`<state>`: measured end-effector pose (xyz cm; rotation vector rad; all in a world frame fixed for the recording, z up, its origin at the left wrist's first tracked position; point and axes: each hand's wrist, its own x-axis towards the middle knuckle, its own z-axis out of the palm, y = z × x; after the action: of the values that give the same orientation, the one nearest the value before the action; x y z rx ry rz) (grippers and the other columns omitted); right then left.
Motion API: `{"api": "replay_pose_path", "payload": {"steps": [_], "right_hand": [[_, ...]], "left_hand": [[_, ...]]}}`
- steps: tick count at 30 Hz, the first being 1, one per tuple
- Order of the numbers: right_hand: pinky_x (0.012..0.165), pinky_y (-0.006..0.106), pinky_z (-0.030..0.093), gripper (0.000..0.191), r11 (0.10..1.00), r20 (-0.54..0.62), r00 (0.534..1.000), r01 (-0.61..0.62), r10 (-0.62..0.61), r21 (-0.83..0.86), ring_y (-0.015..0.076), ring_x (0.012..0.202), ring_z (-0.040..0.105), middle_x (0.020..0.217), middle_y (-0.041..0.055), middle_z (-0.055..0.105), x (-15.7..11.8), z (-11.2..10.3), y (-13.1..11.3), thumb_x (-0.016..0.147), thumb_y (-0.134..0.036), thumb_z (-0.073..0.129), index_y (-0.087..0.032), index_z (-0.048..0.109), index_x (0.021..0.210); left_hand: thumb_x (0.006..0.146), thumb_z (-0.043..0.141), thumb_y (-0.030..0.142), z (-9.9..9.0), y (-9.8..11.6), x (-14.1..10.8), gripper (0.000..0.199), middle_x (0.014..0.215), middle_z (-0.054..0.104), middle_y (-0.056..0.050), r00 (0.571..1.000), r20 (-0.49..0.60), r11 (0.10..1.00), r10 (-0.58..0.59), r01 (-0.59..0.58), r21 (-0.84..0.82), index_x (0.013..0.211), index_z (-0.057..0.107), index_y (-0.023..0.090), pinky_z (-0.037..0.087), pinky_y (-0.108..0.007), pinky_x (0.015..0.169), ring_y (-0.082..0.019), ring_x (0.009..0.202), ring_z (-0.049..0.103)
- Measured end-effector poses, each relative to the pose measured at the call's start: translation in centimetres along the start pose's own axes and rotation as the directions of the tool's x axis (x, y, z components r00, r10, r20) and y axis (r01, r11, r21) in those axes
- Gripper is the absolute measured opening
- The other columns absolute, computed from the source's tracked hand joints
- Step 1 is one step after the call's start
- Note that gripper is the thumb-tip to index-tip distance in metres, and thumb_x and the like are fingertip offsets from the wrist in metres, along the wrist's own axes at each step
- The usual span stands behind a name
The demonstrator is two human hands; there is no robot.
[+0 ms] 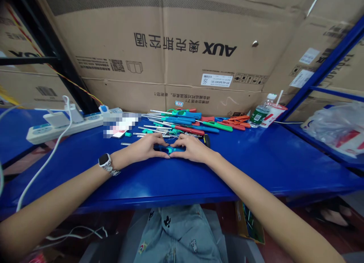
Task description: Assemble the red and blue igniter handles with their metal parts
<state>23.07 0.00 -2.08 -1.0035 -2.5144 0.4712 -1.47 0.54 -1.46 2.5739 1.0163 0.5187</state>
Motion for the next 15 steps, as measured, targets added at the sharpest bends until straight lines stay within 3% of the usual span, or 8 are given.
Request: {"api": "replay_pose_path", "payload": {"steps": [6,11,15], "right_hand": [[0.082,0.036,0.048,0.033,0.997,0.055,0.998,-0.037,0.04,-0.061,0.0224,0.094,0.062,0.102,0.0064,0.065,0.4,-0.3,-0.7,0.089,-0.045,0.076,-0.022,0.075,0.112],[0.071,0.031,0.045,0.027,0.994,0.115,0.989,-0.083,0.092,-0.076,0.02,0.083,0.062,0.094,0.0045,0.067,1.2,-0.9,-1.9,0.085,-0.042,0.08,-0.019,0.069,0.094],[0.065,0.031,0.041,0.028,0.989,0.173,0.976,-0.117,0.132,-0.096,0.0201,0.077,0.06,0.087,0.0037,0.067,1.5,-1.2,-2.5,0.086,-0.041,0.078,-0.019,0.064,0.096]], "left_hand": [[0.085,0.078,0.053,-0.1,-0.2,-0.3,0.044,0.1,0.065,-0.009,1.0,-0.005,0.998,0.012,-0.012,0.056,0.113,0.078,0.019,0.047,-0.035,0.078,-0.026,0.093,0.061],[0.087,0.078,0.046,0.0,-0.4,-0.9,0.041,0.108,0.066,-0.01,0.999,0.005,0.997,0.044,-0.044,0.068,0.12,0.076,0.021,0.047,-0.036,0.086,-0.028,0.102,0.061],[0.089,0.077,0.047,-0.3,-0.3,-1.0,0.044,0.104,0.066,-0.01,0.998,0.019,0.992,0.065,-0.067,0.104,0.124,0.075,0.02,0.046,-0.036,0.083,-0.027,0.098,0.061]]}}
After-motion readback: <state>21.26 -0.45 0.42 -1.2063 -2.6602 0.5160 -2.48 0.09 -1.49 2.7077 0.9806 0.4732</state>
